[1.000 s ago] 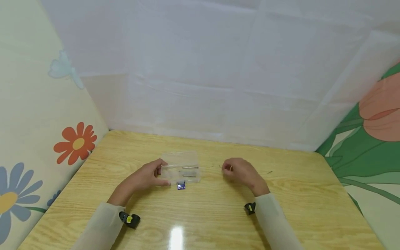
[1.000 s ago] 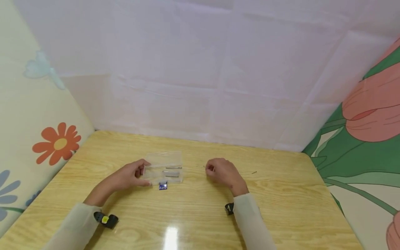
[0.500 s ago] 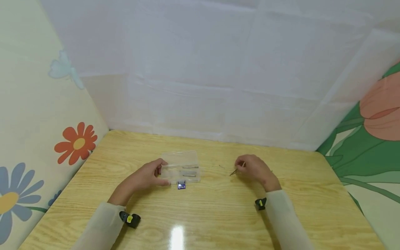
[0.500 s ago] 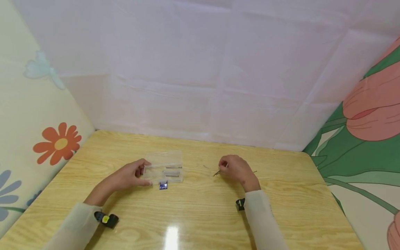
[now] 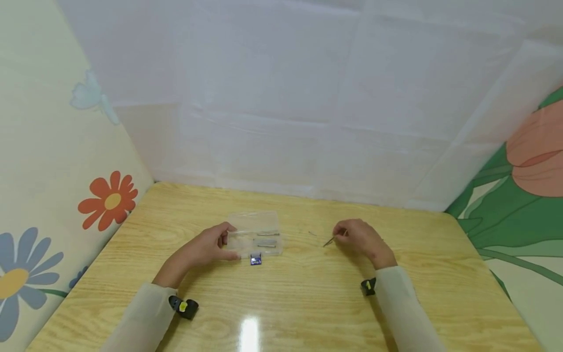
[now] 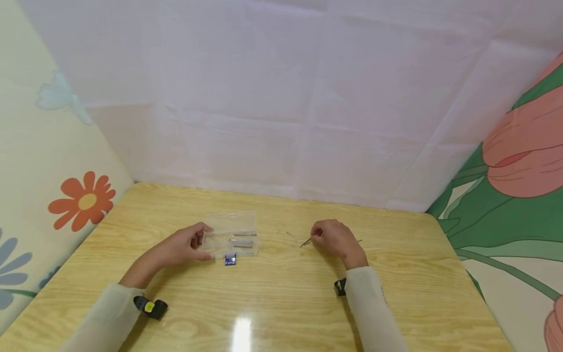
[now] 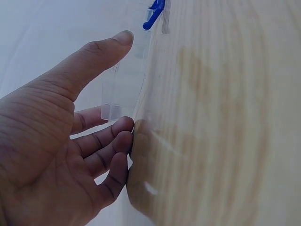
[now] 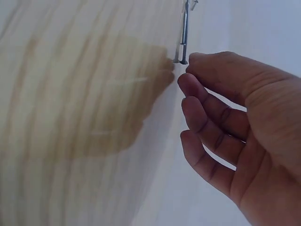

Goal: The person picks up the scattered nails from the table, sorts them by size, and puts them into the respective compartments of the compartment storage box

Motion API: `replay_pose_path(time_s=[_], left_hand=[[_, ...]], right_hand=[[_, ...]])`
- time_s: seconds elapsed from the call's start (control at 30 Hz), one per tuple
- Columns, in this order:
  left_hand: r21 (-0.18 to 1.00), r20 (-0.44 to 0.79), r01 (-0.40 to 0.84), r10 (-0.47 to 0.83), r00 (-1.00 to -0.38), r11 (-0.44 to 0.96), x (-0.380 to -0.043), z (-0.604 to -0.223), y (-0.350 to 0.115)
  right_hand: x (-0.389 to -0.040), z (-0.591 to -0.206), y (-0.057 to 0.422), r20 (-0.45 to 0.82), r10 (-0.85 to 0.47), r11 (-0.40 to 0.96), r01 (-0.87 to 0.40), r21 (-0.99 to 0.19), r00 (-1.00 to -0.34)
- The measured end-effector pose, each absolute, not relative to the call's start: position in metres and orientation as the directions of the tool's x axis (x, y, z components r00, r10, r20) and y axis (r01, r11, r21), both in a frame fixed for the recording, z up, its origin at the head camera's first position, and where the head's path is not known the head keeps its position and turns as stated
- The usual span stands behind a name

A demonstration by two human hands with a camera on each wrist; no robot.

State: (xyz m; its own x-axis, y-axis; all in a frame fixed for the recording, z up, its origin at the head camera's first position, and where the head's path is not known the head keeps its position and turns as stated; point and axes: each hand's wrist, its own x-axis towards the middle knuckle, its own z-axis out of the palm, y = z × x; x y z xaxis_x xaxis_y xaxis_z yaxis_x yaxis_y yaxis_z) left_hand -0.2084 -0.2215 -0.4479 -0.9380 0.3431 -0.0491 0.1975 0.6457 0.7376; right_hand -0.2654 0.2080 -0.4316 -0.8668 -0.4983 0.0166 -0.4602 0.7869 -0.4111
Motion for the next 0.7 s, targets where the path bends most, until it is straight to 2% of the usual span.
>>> replay_pose_path(time_s=[0.7], left_hand=[[0.741, -0.047, 0.204, 0.352, -0.935, 0.64, -0.2091, -0.4485, -0.2213]], right_hand=[[-0.2648, -0.439, 0.2073, 0.028, -0.511, 0.789, -0.482, -0.381, -0.859]])
